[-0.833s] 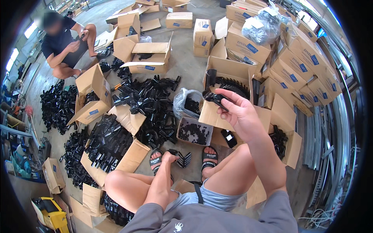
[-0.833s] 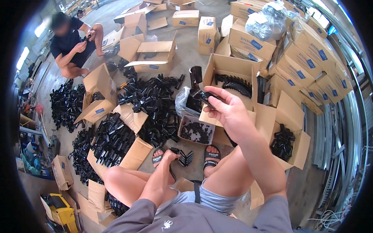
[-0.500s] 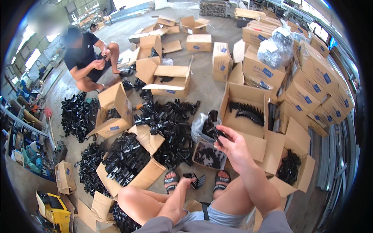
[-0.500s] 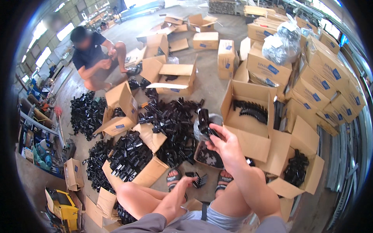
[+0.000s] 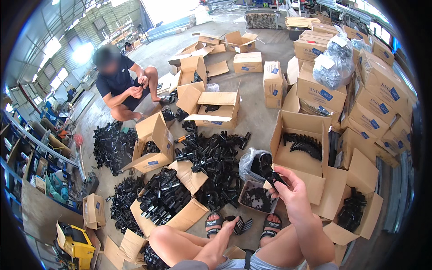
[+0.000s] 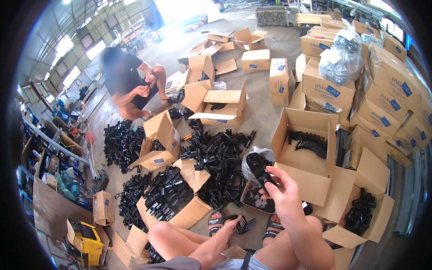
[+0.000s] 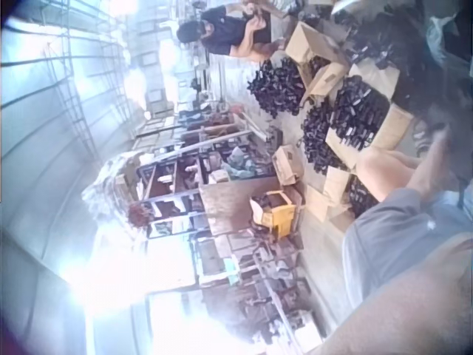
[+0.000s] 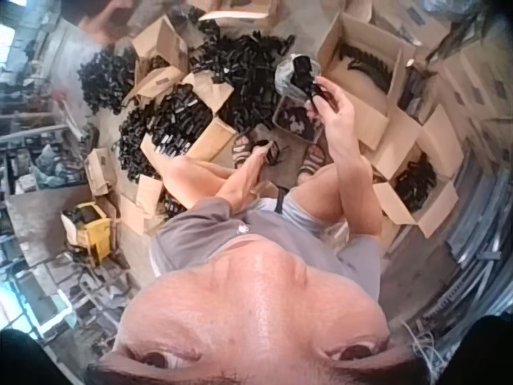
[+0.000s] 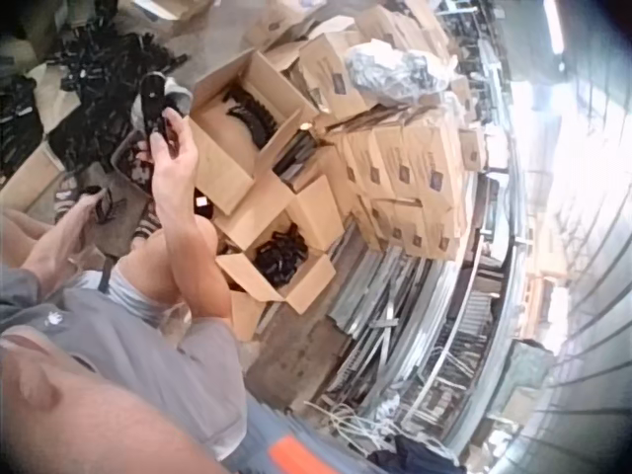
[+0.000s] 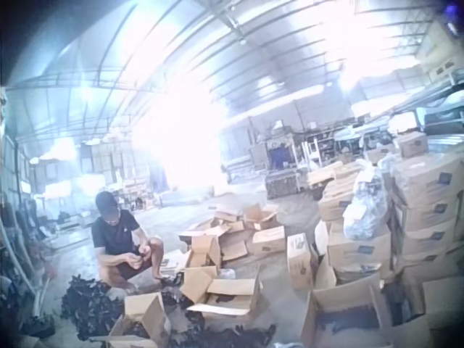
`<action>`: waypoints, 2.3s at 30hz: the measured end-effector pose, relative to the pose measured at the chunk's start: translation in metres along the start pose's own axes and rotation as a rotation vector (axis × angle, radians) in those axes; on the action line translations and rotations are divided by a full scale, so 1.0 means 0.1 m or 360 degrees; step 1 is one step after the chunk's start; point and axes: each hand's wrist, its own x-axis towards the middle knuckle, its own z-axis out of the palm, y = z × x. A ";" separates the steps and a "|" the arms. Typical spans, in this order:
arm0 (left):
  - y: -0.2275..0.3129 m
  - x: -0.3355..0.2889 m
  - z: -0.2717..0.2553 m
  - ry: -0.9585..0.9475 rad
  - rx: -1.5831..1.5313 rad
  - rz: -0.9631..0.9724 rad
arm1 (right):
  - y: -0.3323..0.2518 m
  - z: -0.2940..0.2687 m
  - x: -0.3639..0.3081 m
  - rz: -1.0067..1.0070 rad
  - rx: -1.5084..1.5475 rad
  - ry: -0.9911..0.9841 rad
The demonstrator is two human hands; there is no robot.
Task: The person picks up black plastic components one by one from an open box on the floor, fits two matching pieces together by hand, and places the assembled units into a plastic bag.
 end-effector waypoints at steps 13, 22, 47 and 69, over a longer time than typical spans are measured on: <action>0.10 -0.05 -0.04 0.0179 0.0044 0.0041 | -0.14 -0.12 -0.12 -0.0102 -0.0036 0.0038; -0.22 -0.04 -0.24 -0.0106 -0.0237 -0.0169 | -0.10 -0.24 -0.09 -0.0138 0.0028 0.0056; 2.73 -3.69 -1.78 -0.1092 -0.1444 0.0963 | 0.22 0.19 0.06 -0.1418 -0.1199 0.0312; 3.31 -3.56 -2.27 -0.0773 -0.0754 0.1613 | -0.43 0.28 0.65 -0.0363 -0.0503 -0.0284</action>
